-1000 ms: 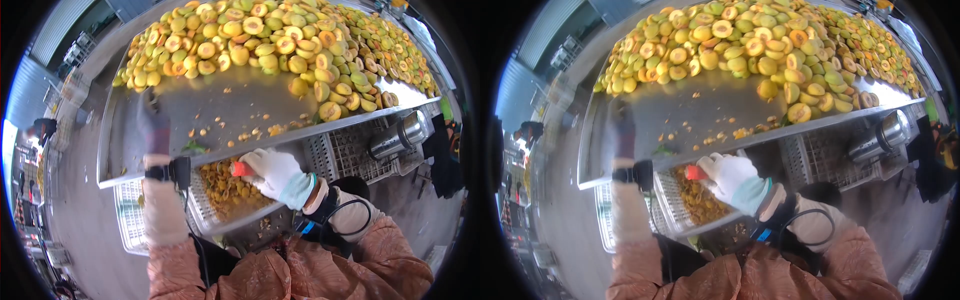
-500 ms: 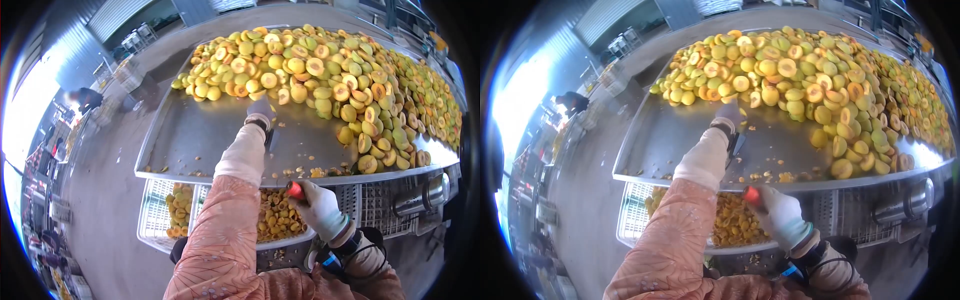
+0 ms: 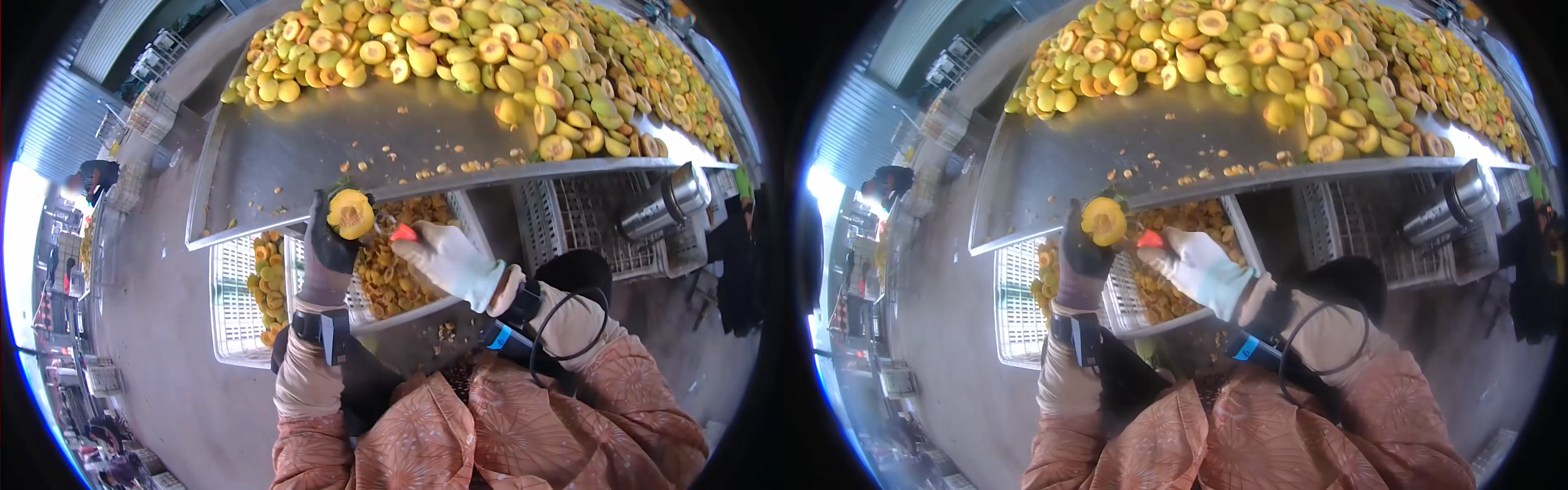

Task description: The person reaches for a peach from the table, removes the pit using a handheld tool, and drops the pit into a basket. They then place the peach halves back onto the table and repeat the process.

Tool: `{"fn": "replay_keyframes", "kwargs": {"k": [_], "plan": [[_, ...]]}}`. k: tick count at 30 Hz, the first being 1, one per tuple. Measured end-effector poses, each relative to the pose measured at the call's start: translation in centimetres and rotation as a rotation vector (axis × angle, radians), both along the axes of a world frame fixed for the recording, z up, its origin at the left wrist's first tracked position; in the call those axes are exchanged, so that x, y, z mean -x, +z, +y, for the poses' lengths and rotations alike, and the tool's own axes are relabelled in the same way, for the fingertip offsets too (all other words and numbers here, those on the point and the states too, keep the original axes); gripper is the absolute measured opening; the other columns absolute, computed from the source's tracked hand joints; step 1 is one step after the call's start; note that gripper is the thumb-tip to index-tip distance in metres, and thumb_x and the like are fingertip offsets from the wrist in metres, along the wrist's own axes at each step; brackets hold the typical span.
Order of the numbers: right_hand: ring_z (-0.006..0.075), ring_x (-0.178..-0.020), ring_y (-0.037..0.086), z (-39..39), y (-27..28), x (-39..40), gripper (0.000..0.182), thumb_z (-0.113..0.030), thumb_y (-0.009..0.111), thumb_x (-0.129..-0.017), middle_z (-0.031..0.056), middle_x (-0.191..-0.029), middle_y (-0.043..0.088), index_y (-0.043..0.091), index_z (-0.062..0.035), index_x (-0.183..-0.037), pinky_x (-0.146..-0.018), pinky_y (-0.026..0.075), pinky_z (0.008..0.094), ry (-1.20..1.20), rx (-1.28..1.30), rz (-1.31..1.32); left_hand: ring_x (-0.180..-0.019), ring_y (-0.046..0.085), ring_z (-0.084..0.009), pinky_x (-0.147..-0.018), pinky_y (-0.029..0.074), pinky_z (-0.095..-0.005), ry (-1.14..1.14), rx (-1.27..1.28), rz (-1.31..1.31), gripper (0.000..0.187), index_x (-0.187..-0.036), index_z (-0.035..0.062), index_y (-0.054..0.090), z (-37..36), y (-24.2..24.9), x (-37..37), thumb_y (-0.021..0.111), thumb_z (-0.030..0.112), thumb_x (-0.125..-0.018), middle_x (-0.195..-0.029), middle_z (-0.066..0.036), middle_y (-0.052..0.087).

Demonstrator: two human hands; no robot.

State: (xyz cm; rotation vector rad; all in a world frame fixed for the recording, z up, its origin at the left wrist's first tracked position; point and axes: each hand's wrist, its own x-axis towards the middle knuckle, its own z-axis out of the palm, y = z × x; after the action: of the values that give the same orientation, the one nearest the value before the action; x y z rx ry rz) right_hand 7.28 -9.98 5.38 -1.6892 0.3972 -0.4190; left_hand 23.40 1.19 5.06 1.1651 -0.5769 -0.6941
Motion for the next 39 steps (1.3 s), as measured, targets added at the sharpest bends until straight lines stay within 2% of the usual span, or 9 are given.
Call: {"fn": "replay_keyframes", "kwargs": {"k": [1,3,5,6,9,25,30,32,39], "plan": [[0.0309,-0.073,0.058,0.6,0.7,-0.1,0.039,-0.036,0.058,-0.09,0.02,-0.081,0.062,0.06,0.0026,-0.096,-0.067,0.046,0.0359,0.059,-0.028,0.141,-0.092,0.064,-0.0199,-0.074,0.055,-0.0286,0.113,-0.003,-0.434,0.033,-0.12,-0.0004,0.048,0.5,-0.4,0.6,0.049,0.023,-0.096,-0.106,-0.011,0.062],[0.0304,-0.072,0.061,1.5,-0.5,-0.8,0.043,-0.039,0.057,-0.09,0.0208,-0.08,0.062,0.06,0.0029,-0.099,-0.067,0.046,0.0366,0.05,0.046,0.108,-0.101,0.06,-0.0202,-0.087,0.052,-0.0317,-0.09,0.255,0.054,0.033,-0.122,-0.0004,0.048,1.5,-0.1,1.0,0.051,0.017,-0.095,-0.112,-0.012,0.06],[0.0303,-0.069,0.062,2.0,-0.4,-1.2,0.044,-0.04,0.057,-0.091,0.0207,-0.075,0.062,0.06,0.0029,-0.099,-0.064,0.047,0.0371,0.029,0.063,0.144,-0.103,0.059,-0.0199,-0.09,0.05,-0.032,0.161,-0.384,-0.914,0.031,-0.121,-0.0013,0.05,1.8,0.4,1.5,0.053,0.009,-0.092,-0.112,-0.013,0.06],[0.0304,-0.067,0.063,2.2,-0.4,-1.6,0.043,-0.039,0.057,-0.09,0.0204,-0.073,0.062,0.059,0.0028,-0.101,-0.062,0.047,0.0371,0.003,0.072,0.135,-0.103,0.059,-0.0199,-0.09,0.05,-0.032,0.157,-0.383,-0.908,0.031,-0.121,-0.0013,0.05,1.7,0.7,1.6,0.053,0.009,-0.092,-0.112,-0.013,0.06],[0.0344,-0.09,0.062,1.9,0.7,-2.1,0.036,-0.033,0.055,-0.092,0.0198,-0.094,0.065,0.057,-0.0009,-0.107,-0.078,0.046,0.0382,0.085,0.042,0.326,-0.103,0.059,-0.019,-0.092,0.048,-0.0316,0.119,-0.265,-0.682,0.03,-0.119,-0.0026,0.052,1.3,0.5,1.7,0.056,0.003,-0.089,-0.112,-0.012,0.06],[0.0411,-0.092,0.06,2.6,-2.9,-3.4,0.058,-0.054,0.044,-0.092,0.0253,-0.095,0.063,0.057,0.0007,-0.109,-0.077,0.045,0.04,0.141,-0.025,0.184,-0.089,0.059,-0.0188,-0.077,0.051,-0.0307,0.303,0.094,-0.016,0.031,-0.117,-0.0041,0.047,0.3,-5.0,1.4,0.056,0.011,-0.092,-0.104,-0.012,0.057],[0.0226,-0.079,0.06,2.8,-2.4,-2.8,0.054,-0.047,0.046,-0.095,0.019,-0.083,0.064,0.058,0.0053,-0.105,-0.074,0.046,0.0352,0.171,-0.082,0.14,-0.088,0.059,-0.0178,-0.075,0.051,-0.0296,0.523,0.103,0.299,0.034,-0.111,-0.0026,0.053,-1.5,-5.0,3.0,0.043,0.027,-0.099,-0.099,-0.009,0.058],[0.0223,-0.079,0.06,2.5,-3.4,-2.9,0.054,-0.047,0.046,-0.095,0.0183,-0.082,0.063,0.058,0.0052,-0.105,-0.074,0.046,0.0349,0.189,-0.127,0.122,-0.084,0.06,-0.019,-0.072,0.052,-0.0308,0.647,-0.007,-0.023,0.048,-0.106,-0.0021,0.056,-1.6,-5.2,3.5,0.035,0.041,-0.1,-0.093,-0.011,0.06],[0.0206,-0.082,0.06,2.5,-1.0,-2.2,0.057,-0.049,0.048,-0.094,0.0157,-0.084,0.065,0.059,0.0049,-0.105,-0.077,0.045,0.032,0.275,-0.053,0.33,-0.078,0.061,-0.0238,-0.071,0.052,-0.0316,0.142,-0.116,0.359,0.06,-0.098,-0.0025,0.058,0.2,-2.7,1.3,0.035,0.052,-0.096,-0.092,-0.014,0.061]]}}
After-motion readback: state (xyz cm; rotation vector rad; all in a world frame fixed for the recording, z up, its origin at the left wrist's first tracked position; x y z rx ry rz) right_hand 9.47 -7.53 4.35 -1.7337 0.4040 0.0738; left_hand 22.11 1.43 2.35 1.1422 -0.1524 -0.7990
